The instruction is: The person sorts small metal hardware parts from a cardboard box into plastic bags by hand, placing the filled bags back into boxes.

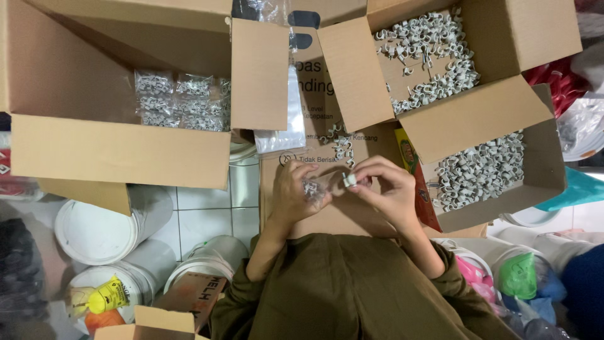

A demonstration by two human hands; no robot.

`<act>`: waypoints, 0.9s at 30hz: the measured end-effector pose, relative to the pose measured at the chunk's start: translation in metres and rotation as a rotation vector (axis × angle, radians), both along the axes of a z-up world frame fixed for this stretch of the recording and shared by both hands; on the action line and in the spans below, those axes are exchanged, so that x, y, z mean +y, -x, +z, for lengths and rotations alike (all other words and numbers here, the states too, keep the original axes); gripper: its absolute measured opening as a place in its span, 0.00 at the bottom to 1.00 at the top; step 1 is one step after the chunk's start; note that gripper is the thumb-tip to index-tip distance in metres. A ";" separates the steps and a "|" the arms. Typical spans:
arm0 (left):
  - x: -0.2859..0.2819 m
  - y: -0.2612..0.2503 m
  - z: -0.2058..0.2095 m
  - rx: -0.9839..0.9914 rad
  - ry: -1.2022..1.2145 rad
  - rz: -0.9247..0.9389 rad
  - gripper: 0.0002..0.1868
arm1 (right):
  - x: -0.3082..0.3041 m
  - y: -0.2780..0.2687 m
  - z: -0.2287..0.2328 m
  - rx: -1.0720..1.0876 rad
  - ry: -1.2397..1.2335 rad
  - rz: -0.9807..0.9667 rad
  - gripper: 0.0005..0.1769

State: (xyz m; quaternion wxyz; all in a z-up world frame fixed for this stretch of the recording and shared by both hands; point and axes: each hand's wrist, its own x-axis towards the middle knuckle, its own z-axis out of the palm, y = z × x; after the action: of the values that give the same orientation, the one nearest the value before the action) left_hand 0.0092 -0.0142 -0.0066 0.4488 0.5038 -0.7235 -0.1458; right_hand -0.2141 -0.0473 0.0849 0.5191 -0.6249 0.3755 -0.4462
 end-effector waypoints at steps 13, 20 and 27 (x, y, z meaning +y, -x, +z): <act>0.007 0.001 -0.020 0.009 -0.084 -0.007 0.52 | -0.008 -0.018 0.053 0.553 0.538 0.141 0.13; 0.000 0.008 -0.028 0.025 0.027 0.006 0.48 | -0.013 -0.012 0.027 0.433 0.493 0.134 0.12; 0.004 0.003 0.007 0.043 -0.019 0.016 0.43 | -0.019 0.002 0.015 0.661 0.109 -0.135 0.15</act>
State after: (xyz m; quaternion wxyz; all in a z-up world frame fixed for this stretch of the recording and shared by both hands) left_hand 0.0062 -0.0100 0.0006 0.4607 0.5106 -0.7082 -0.1596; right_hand -0.2156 -0.0661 0.1002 0.3044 -0.7363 0.5394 -0.2725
